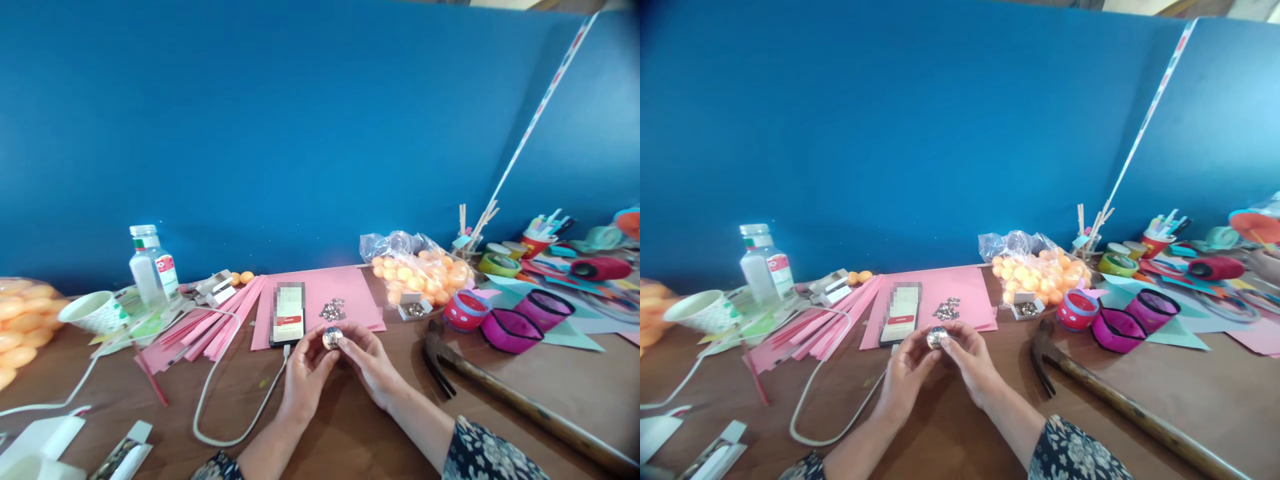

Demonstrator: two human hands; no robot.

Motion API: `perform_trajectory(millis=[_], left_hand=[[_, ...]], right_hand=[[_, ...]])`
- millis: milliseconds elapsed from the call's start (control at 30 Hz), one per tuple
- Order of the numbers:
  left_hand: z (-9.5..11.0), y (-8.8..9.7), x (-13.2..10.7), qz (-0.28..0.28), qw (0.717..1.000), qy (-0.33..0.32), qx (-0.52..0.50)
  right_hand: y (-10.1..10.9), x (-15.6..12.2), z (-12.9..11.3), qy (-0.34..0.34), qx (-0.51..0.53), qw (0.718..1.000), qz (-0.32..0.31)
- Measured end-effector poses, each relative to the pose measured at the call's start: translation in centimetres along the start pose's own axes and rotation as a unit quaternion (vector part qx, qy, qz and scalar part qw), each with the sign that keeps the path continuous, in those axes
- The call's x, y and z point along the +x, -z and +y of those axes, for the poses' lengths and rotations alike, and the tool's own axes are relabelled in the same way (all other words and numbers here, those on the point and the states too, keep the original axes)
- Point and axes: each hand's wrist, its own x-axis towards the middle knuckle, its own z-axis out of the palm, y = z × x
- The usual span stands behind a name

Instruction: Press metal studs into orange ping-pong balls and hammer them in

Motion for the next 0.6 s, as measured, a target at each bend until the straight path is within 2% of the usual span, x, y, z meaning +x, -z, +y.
perform_trajectory(millis=[133, 267, 600], left_hand=[[0.19, 0.05, 0.03, -0.008, 1.000, 0.004, 0.020], [0.06, 0.18, -0.01, -0.007, 1.000, 0.000, 0.021], [0.20, -0.02, -0.24, 0.009, 0.998, -0.035, 0.044]], right_hand=[[0.11, 0.00, -0.05, 0.008, -0.019, 1.000, -0.010], [0.24, 0.13, 0.30, 0.029, -0.062, 0.998, 0.006], [0.41, 0.25, 0.87, 0.020, -0.094, 0.995, 0.018]])
